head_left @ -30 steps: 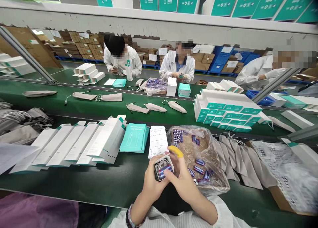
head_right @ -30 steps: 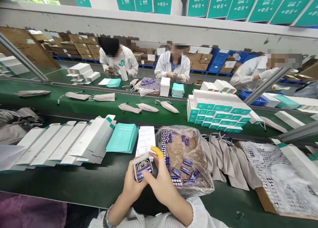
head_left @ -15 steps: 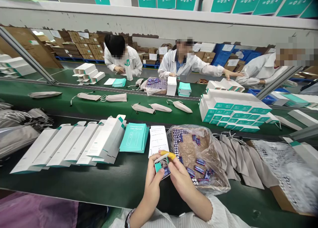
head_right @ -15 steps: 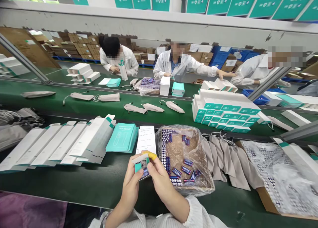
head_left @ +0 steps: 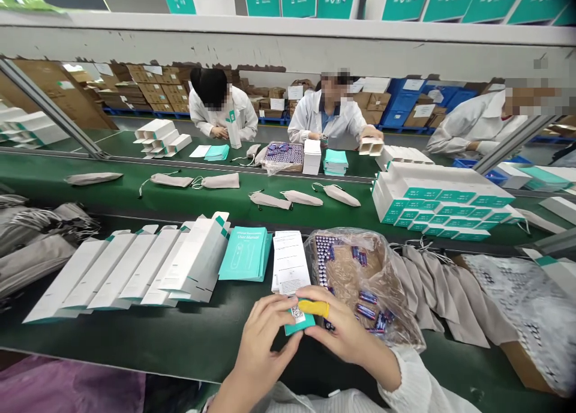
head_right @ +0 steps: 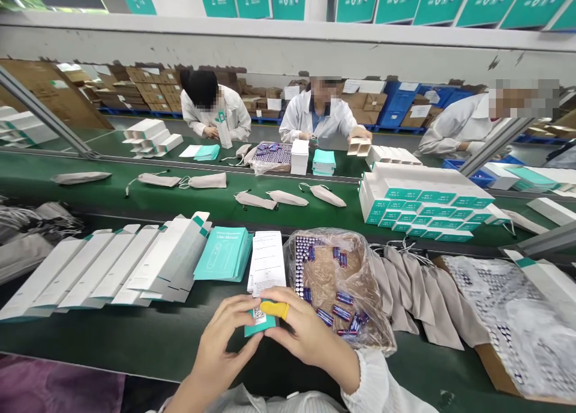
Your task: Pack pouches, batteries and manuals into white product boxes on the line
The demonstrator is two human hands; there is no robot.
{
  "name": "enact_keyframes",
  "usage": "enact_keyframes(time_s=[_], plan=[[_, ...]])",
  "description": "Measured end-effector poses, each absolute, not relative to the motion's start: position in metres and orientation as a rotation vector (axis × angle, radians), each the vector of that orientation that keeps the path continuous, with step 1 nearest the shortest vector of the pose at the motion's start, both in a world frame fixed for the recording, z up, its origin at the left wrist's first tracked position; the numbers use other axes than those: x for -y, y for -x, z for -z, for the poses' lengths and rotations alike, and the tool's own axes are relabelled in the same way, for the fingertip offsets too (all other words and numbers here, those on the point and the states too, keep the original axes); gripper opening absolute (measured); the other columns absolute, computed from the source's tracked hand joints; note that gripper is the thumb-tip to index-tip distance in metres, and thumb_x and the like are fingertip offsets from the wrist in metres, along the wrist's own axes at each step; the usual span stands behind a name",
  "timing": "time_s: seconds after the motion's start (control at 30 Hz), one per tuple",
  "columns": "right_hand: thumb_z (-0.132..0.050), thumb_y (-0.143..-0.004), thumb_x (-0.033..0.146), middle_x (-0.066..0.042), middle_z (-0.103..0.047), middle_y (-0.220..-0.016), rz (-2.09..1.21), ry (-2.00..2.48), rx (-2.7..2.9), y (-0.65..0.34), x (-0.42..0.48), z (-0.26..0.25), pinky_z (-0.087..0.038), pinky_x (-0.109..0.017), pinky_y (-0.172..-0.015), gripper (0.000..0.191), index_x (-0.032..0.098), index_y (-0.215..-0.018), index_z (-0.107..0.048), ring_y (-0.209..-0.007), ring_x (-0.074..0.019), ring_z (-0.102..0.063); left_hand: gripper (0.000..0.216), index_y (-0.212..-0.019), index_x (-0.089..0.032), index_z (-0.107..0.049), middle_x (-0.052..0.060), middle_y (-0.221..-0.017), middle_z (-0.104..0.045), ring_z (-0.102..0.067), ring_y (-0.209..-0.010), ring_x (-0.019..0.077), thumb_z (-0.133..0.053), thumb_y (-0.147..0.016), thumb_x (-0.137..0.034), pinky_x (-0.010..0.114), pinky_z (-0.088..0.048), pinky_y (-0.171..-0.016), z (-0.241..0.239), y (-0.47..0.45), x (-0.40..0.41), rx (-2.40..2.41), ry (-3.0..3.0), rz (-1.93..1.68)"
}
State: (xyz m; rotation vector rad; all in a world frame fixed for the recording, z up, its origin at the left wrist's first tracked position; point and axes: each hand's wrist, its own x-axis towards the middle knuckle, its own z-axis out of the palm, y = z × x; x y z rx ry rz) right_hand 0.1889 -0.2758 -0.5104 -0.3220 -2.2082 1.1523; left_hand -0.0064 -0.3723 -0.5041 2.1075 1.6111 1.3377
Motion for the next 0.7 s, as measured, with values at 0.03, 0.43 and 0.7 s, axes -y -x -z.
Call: enact_keyframes(time_s=[0.03, 0.43, 0.7], plan=[[-0.058, -0.098, 0.027, -0.011, -0.053, -0.142, -1.088, 0.295, 2.26, -0.19, 0.274, 0.509, -0.036, -0.042, -0.115, 0.048, 0.027, -0.144, -0.044, -0.135, -0.0221, -0.046, 0.019, -0.096, -0.023, -0.059, 0.006, -0.111, -0.073, -0.063, -0.107, 0.0227, -0.068, -0.085, -0.01, 0.039, -0.053, -0.091, 0.5, 0.005, 0.374, -1.615, -2.095, -1.312], [-0.054, -0.099, 0.018, -0.015, -0.056, -0.134, -0.743, 0.237, 2.42, -0.194, 0.276, 0.478, -0.044, -0.036, -0.112, 0.027, 0.016, -0.125, -0.06, -0.13, -0.0218, -0.05, 0.019, -0.098, -0.024, -0.064, 0.009, -0.124, -0.07, -0.061, -0.119, 0.0243, -0.064, -0.087, -0.009, 0.038, -0.056, -0.094, 0.495, 0.003, 0.385, -1.61, -2.045, -1.236], [-0.053, -0.099, 0.019, -0.015, -0.059, -0.128, -0.523, 0.303, 2.562, -0.184, 0.286, 0.483, -0.048, -0.037, -0.107, 0.015, 0.014, -0.106, -0.065, -0.124, -0.0252, -0.052, 0.025, -0.107, -0.026, -0.064, 0.013, -0.117, -0.074, -0.064, -0.118, 0.0278, -0.056, -0.09, -0.009, 0.042, -0.061, -0.085, 0.54, 0.005, 0.378, -1.413, -2.229, -1.577]])
